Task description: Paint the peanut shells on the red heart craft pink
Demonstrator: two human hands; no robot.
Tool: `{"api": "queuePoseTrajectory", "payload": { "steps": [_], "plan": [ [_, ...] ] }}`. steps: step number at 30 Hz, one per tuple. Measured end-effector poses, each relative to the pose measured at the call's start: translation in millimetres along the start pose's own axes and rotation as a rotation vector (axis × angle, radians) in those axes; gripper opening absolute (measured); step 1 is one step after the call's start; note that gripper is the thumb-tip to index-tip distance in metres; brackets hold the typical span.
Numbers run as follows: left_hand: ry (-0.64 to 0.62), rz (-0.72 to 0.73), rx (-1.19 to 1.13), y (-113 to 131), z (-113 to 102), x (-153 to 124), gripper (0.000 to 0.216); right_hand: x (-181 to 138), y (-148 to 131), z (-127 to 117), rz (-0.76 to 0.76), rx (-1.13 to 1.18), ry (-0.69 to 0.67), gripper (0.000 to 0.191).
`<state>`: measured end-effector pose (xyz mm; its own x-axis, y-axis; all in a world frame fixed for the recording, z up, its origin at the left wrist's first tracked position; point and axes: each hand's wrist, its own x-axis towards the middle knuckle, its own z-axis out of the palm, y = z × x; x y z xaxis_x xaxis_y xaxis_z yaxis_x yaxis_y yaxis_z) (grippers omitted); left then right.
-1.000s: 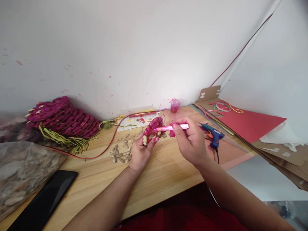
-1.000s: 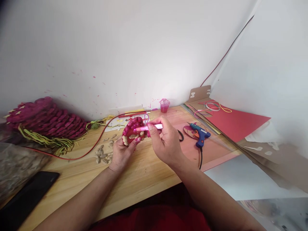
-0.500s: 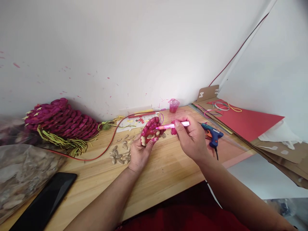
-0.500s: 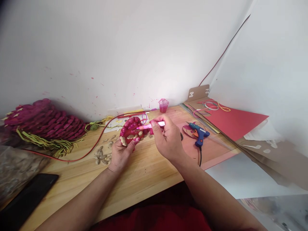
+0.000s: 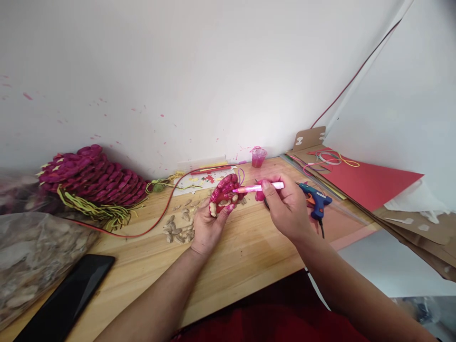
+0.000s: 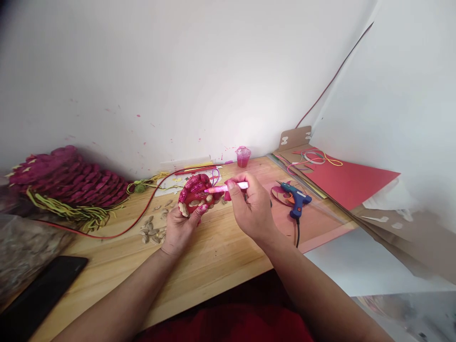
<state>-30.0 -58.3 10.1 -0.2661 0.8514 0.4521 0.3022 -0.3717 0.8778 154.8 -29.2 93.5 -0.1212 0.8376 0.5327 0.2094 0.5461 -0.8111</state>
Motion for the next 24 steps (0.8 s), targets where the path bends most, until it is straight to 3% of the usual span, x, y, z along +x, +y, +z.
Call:
{"api": "queuePoseTrajectory", "payload": {
  "steps": [6, 13, 20, 24],
  "plan": [
    [0.026, -0.016, -0.007, -4.0, 0.4, -1.1, 0.031, 0.7, -3.5, 4.3, -0.037, 0.077, -0.030, 0.024],
    [0.052, -0.036, -0.049, -6.8, 1.1, -0.9, 0.034, -0.9, 7.0, -2.7, 0.046, 0.073, -0.004, 0.025],
    [0.043, -0.047, -0.055, -7.5, 1.7, -2.6, 0.034, -2.9, -0.7, 5.6, -0.044, 0.116, -0.029, 0.020],
    [0.036, -0.063, -0.103, -3.5, 3.2, -2.3, 0.036, -2.7, 7.6, 2.4, -0.013, 0.086, -0.011, 0.021]
  ]
}}
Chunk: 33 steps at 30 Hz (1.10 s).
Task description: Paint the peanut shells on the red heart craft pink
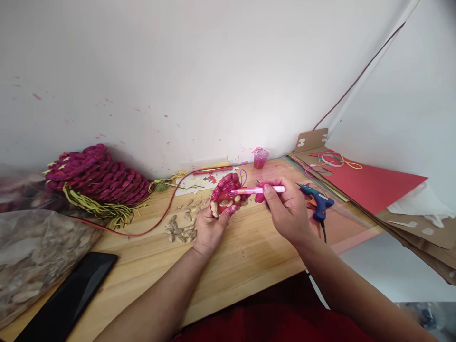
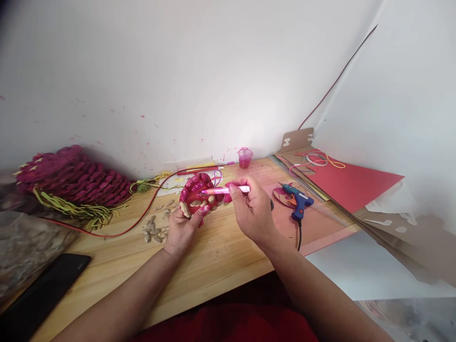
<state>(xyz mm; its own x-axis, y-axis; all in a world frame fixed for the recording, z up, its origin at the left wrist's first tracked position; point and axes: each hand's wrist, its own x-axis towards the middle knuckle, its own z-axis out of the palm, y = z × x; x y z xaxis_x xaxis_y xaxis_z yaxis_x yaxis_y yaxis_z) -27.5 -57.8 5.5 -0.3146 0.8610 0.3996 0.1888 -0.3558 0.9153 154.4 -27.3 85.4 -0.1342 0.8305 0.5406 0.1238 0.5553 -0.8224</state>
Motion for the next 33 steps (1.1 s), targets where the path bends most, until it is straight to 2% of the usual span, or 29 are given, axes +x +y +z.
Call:
{"api": "queuePoseTrajectory", "payload": {
  "steps": [5, 10, 13, 16, 21, 29, 33],
  "plan": [
    [0.033, -0.004, -0.065, -0.2, 0.6, 1.8, 0.036, -1.7, 2.1, -4.2, 0.066, 0.044, 0.005, 0.024],
    [0.033, 0.006, -0.071, 1.3, 0.4, 1.4, 0.030, -0.7, -5.1, 0.1, 0.015, 0.054, -0.005, 0.021],
    [0.047, -0.021, -0.113, 5.6, 0.2, 1.9, 0.035, -1.3, -1.7, -2.3, 0.043, -0.004, -0.009, 0.023],
    [0.035, -0.033, -0.118, 6.1, 0.0, 2.3, 0.033, -2.9, 1.2, -5.1, 0.063, 0.043, 0.009, 0.022],
    [0.044, -0.004, -0.072, 1.0, 0.3, 1.5, 0.029, -2.0, -3.3, -0.6, 0.007, 0.077, -0.015, 0.019],
    [0.056, -0.106, -0.098, 11.2, 1.1, 3.6, 0.040, -3.9, 8.3, -4.9, 0.051, 0.011, 0.010, 0.022],
    [0.074, -0.177, -0.093, 6.6, 0.9, 4.7, 0.046, 21.0, 9.3, -18.3, 0.002, -0.025, 0.063, 0.023]
  ]
}}
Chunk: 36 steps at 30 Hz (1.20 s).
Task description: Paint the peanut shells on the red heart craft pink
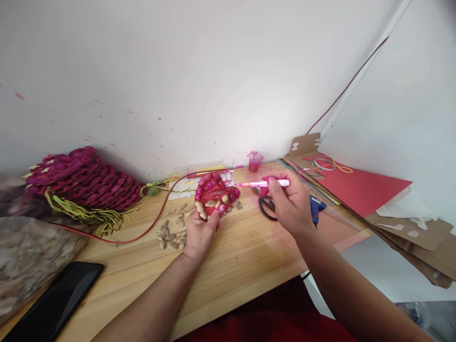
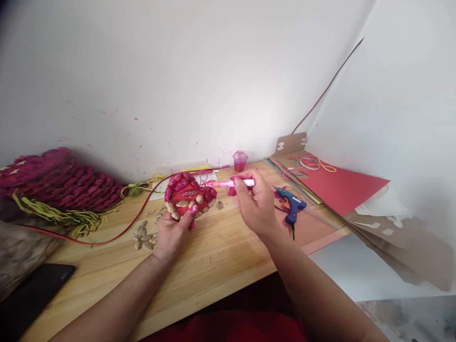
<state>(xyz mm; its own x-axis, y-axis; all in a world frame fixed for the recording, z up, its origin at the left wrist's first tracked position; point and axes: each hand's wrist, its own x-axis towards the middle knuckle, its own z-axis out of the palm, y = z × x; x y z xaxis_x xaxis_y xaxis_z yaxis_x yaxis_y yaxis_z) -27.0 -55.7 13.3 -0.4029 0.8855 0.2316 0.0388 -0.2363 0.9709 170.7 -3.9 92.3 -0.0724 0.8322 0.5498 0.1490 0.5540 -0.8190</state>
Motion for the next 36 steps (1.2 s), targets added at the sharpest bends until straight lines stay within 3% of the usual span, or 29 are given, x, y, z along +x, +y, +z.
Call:
{"api": "queuePoseTrajectory", "payload": {
  "steps": [3, 7, 11, 13, 22, 36],
  "plan": [
    [0.028, -0.075, -0.035, -7.2, -0.8, 1.9, 0.047, 45.2, 7.6, -13.2, -0.056, -0.191, 0.066, 0.024],
    [0.026, -0.124, -0.071, -12.4, -1.6, 3.3, 0.048, 114.2, 29.6, -23.8, 0.050, -0.639, 0.112, 0.023],
    [0.019, -0.158, -0.041, -9.2, -1.6, 3.3, 0.050, 159.2, 54.1, -14.7, 0.154, -0.982, -0.060, 0.031],
    [0.018, -0.150, -0.013, -7.0, -1.5, 3.3, 0.051, 171.6, 66.8, -5.6, 0.195, -1.042, -0.131, 0.030],
    [0.010, -0.078, 0.005, -5.3, -2.3, 3.8, 0.052, 192.2, 105.9, 18.9, 0.398, -1.189, -0.301, 0.035],
    [0.008, -0.100, -0.068, -4.4, 0.4, 4.7, 0.051, 182.8, 95.1, 16.2, 0.305, -1.139, -0.249, 0.025]
  ]
}}
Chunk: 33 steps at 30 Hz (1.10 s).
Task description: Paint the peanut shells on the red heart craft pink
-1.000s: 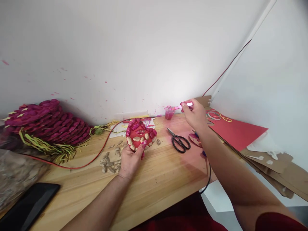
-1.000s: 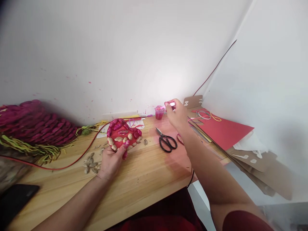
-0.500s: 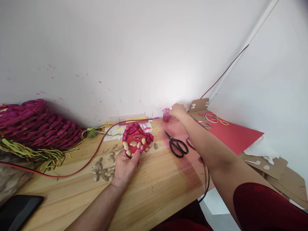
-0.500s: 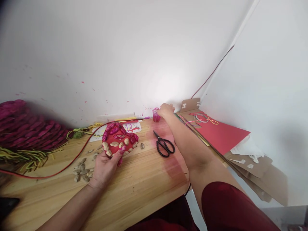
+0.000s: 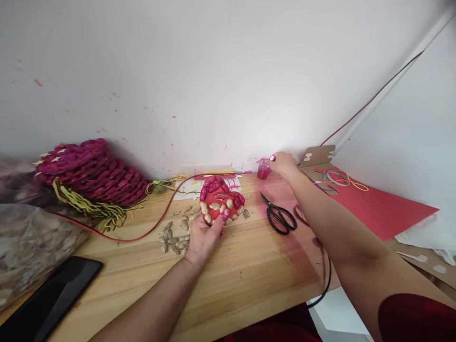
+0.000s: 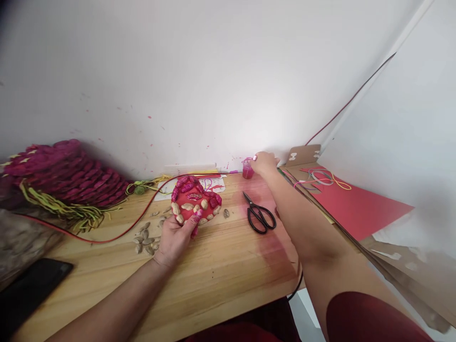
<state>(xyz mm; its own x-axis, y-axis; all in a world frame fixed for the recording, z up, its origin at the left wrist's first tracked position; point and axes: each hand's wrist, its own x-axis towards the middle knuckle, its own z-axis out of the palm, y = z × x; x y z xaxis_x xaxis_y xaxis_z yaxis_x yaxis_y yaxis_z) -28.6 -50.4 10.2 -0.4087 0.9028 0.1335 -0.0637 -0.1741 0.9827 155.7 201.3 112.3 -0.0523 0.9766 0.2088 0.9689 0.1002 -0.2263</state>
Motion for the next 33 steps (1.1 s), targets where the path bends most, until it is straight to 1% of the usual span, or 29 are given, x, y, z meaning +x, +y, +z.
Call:
{"api": "queuePoseTrajectory", "payload": {
  "steps": [2, 4, 6, 8, 10, 11, 13, 14, 16, 19, 23, 26, 30, 33],
  "plan": [
    [0.007, -0.021, -0.007, -1.9, -0.5, 0.7, 0.053, -7.9, 3.4, -4.7, 0.002, 0.033, 0.070, 0.028],
    [0.016, -0.036, -0.015, -3.9, -1.1, 1.3, 0.054, -21.0, 6.3, -11.2, -0.001, 0.134, 0.178, 0.032],
    [0.020, -0.030, -0.013, -5.6, -1.6, 1.3, 0.054, -42.2, 6.9, -18.1, -0.029, 0.432, 0.333, 0.027],
    [0.014, -0.001, -0.007, -6.3, -2.0, 0.6, 0.053, -72.6, 4.2, -23.5, -0.073, 0.731, 0.407, 0.025],
    [-0.004, 0.030, 0.007, -5.5, -2.0, -1.0, 0.053, -110.1, -1.8, -26.5, -0.137, 1.008, 0.387, 0.024],
    [-0.014, 0.042, 0.017, -4.5, -2.0, -2.2, 0.053, -129.8, -5.7, -27.0, -0.152, 1.125, 0.356, 0.023],
    [-0.030, 0.055, 0.044, -1.7, -1.5, -4.9, 0.053, -166.6, -14.2, -26.3, -0.175, 1.260, 0.279, 0.024],
    [-0.036, 0.056, 0.056, -0.2, -1.2, -6.3, 0.053, -182.2, -18.5, -25.5, -0.182, 1.274, 0.230, 0.024],
    [-0.050, 0.055, 0.068, 2.3, -0.4, -9.0, 0.053, -206.2, -26.3, -23.5, -0.217, 1.297, 0.188, 0.022],
    [-0.073, 0.072, 0.071, 4.2, 0.7, -12.3, 0.053, -225.1, -35.3, -21.3, -0.296, 1.266, 0.194, 0.019],
    [-0.084, 0.130, 0.088, 6.6, 2.4, -15.3, 0.050, -233.6, -41.6, -21.0, -0.373, 1.222, 0.217, 0.016],
    [-0.089, 0.154, 0.074, 9.1, 3.7, -17.0, 0.050, -236.0, -41.1, -20.4, -0.403, 1.189, 0.227, 0.015],
    [-0.090, 0.139, 0.039, 9.9, 4.3, -17.6, 0.051, -237.5, -35.8, -18.0, -0.386, 1.139, 0.258, 0.015],
    [-0.081, 0.126, 0.033, 9.7, 3.9, -17.5, 0.052, -239.5, -35.2, -18.6, -0.377, 1.144, 0.280, 0.014]
  ]
}}
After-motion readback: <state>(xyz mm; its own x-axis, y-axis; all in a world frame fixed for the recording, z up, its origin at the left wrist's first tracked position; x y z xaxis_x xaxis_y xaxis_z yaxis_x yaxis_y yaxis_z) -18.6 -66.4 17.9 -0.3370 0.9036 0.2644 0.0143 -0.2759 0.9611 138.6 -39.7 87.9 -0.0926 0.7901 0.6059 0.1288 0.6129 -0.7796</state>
